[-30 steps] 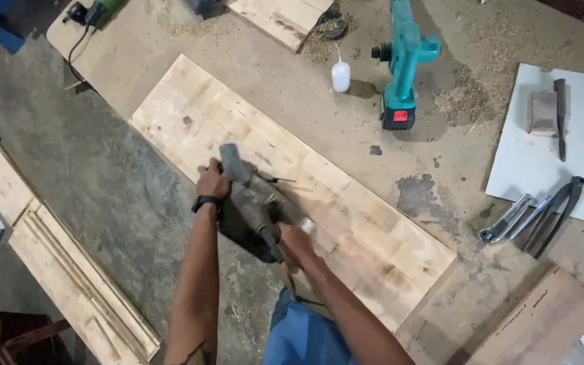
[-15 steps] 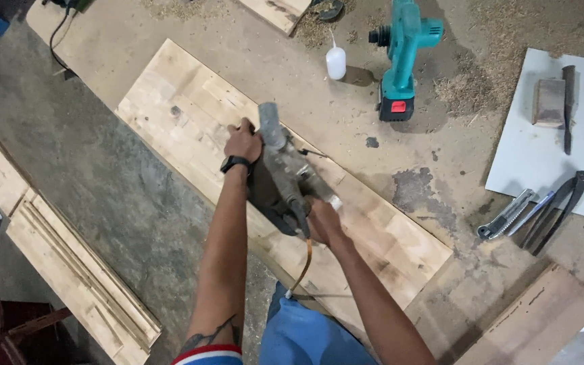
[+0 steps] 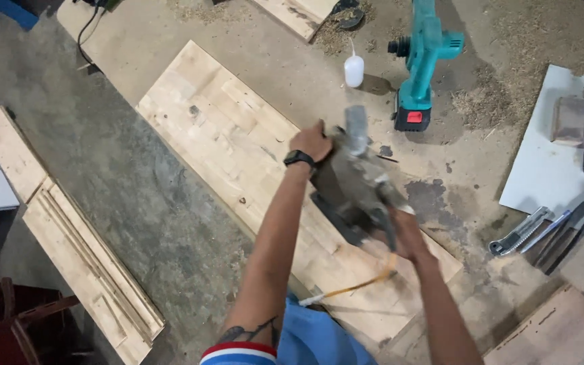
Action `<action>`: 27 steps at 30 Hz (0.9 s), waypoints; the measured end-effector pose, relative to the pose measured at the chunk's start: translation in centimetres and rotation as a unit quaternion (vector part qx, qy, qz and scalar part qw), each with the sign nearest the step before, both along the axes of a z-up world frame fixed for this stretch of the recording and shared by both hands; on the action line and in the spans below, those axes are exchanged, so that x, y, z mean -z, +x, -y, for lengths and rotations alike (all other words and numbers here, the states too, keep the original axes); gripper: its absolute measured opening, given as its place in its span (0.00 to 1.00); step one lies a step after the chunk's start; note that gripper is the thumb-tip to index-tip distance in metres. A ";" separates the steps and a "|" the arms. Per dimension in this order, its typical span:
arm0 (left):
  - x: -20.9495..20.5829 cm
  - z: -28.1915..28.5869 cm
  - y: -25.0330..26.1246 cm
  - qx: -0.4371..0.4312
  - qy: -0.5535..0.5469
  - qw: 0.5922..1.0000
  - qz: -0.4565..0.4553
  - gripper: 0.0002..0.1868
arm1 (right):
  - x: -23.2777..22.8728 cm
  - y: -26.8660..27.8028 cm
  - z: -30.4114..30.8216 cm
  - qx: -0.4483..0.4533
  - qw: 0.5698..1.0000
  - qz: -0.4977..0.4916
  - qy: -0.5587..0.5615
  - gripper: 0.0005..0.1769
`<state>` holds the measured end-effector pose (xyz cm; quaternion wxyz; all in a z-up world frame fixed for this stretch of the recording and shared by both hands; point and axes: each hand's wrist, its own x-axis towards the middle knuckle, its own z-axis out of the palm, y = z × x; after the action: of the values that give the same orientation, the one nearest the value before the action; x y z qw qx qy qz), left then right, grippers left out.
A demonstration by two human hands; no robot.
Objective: The person uses a handheld electric sander to smooth the surface of a long wooden plank. They move the sander back and forth along the length of the wood, then briefly lift and reposition the plank before continuing to sand.
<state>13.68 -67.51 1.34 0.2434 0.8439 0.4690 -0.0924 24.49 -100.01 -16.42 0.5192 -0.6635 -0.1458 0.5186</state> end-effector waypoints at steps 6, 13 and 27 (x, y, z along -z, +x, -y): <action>1.1 6.9 2.1 0.089 0.002 0.995 0.037 0.21 | -20.0 -0.3 7.3 -0.022 0.998 0.034 0.044 0.11; 1.1 14.2 3.7 0.134 -0.018 0.986 0.096 0.19 | -8.1 3.6 18.3 -0.128 0.952 0.260 0.099 0.29; 0.2 11.8 -2.2 -0.012 -0.010 0.995 0.097 0.21 | -19.5 -7.6 10.8 -0.073 0.951 0.238 0.181 0.12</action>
<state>11.51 -79.31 1.11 0.2971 0.8408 0.4524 -0.0122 16.85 -110.77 3.07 0.5414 -0.6503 -0.4046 0.3469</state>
